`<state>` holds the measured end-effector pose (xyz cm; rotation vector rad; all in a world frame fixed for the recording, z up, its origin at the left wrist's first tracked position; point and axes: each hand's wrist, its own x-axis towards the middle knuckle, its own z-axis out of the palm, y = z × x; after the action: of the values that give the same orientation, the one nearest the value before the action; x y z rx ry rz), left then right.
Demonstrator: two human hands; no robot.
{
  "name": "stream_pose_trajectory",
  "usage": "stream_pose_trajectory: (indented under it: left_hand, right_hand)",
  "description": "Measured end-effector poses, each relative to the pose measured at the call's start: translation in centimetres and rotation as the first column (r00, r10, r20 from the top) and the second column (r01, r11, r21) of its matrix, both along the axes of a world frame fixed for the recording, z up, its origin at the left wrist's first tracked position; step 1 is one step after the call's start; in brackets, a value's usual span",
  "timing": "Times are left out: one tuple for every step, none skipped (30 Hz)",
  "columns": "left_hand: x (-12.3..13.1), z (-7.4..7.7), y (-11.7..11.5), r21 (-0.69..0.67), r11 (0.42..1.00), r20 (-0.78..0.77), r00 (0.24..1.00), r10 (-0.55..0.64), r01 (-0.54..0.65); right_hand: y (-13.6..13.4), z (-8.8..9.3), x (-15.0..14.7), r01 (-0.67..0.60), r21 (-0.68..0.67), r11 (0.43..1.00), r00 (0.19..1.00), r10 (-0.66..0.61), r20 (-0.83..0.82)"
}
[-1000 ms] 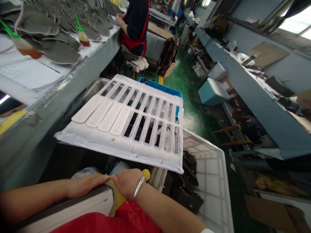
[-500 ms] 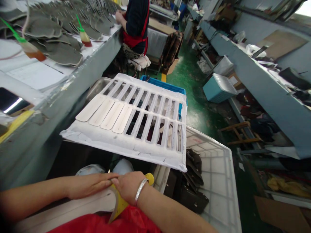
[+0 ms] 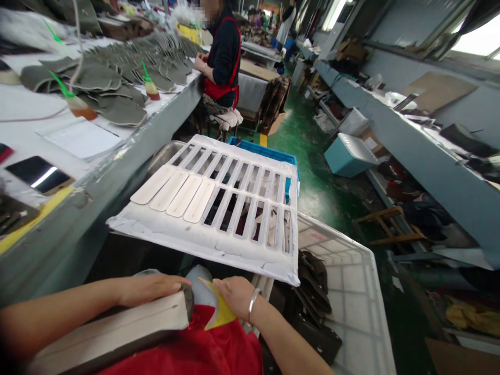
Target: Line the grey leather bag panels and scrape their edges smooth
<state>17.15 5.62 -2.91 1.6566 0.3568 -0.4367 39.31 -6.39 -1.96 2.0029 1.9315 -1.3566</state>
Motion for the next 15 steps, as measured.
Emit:
stream_pose_trajectory:
  left_hand:
    - [0.1, -0.2, -0.1, 0.02, 1.0, 0.015, 1.0, -0.003, 0.002]
    - [0.2, -0.3, -0.3, 0.048, 0.999, 0.019, 1.0, -0.001, 0.0]
    - [0.3, -0.5, -0.5, 0.08, 0.997, 0.01, 1.0, 0.008, -0.009]
    - [0.4, -0.6, -0.7, 0.108, 0.994, -0.002, 1.0, 0.026, -0.026]
    - [0.5, -0.7, -0.9, 0.13, 0.991, -0.01, 0.999, 0.046, -0.045]
    - [0.7, -0.7, -1.1, 0.145, 0.987, -0.012, 0.998, 0.065, -0.063]
    - [0.8, -0.6, -1.2, 0.153, 0.985, -0.01, 0.997, 0.077, -0.074]
    - [0.9, -0.5, -1.2, 0.154, 0.985, -0.004, 0.997, 0.078, -0.077]
    - [1.0, -0.4, -1.2, 0.151, 0.986, 0.002, 0.997, 0.074, -0.073]
    - [1.1, -0.3, -1.2, 0.15, 0.986, 0.006, 0.998, 0.066, -0.067]
    - [1.2, -0.3, -1.1, 0.153, 0.986, 0.008, 0.998, 0.062, -0.062]
    - [1.3, -0.3, -1.1, 0.16, 0.985, 0.009, 0.998, 0.062, -0.063]
    - [1.3, -0.3, -1.1, 0.167, 0.984, 0.008, 0.998, 0.067, -0.067]
    - [1.4, -0.3, -1.1, 0.174, 0.982, 0.004, 0.997, 0.074, -0.073]
    - [1.5, -0.4, -1.2, 0.181, 0.98, -0.003, 0.997, 0.081, -0.079]
  right_hand:
    - [-0.9, -0.4, 0.6, 0.104, -0.021, 0.994, 0.993, -0.105, -0.053]
    - [-1.8, -0.8, 1.0, 0.195, -0.062, 0.979, 0.972, -0.202, -0.124]
    - [-2.7, -1.2, 1.3, 0.263, -0.115, 0.958, 0.937, -0.281, -0.205]
    - [-3.6, -1.4, 1.3, 0.303, -0.173, 0.937, 0.898, -0.342, -0.279]
    - [-4.3, -1.6, 1.3, 0.321, -0.234, 0.918, 0.856, -0.387, -0.344]
    - [-5.0, -1.7, 1.1, 0.319, -0.289, 0.903, 0.816, -0.417, -0.4]
    - [-5.6, -1.8, 0.8, 0.311, -0.335, 0.89, 0.779, -0.44, -0.447]
    - [-6.2, -2.0, 0.5, 0.3, -0.372, 0.879, 0.743, -0.459, -0.486]
    - [-6.6, -2.1, 0.3, 0.287, -0.405, 0.868, 0.707, -0.477, -0.522]
    - [-7.0, -2.3, 0.0, 0.271, -0.439, 0.857, 0.665, -0.496, -0.558]
    - [-7.4, -2.6, -0.2, 0.25, -0.474, 0.844, 0.622, -0.515, -0.59]
    - [-7.7, -2.9, -0.3, 0.224, -0.505, 0.834, 0.581, -0.53, -0.618]
    - [-8.1, -3.2, -0.5, 0.194, -0.533, 0.824, 0.534, -0.544, -0.647]
    - [-8.4, -3.4, -0.5, 0.16, -0.556, 0.815, 0.483, -0.556, -0.676]
    - [-8.8, -3.6, -0.6, 0.125, -0.576, 0.808, 0.435, -0.566, -0.7]
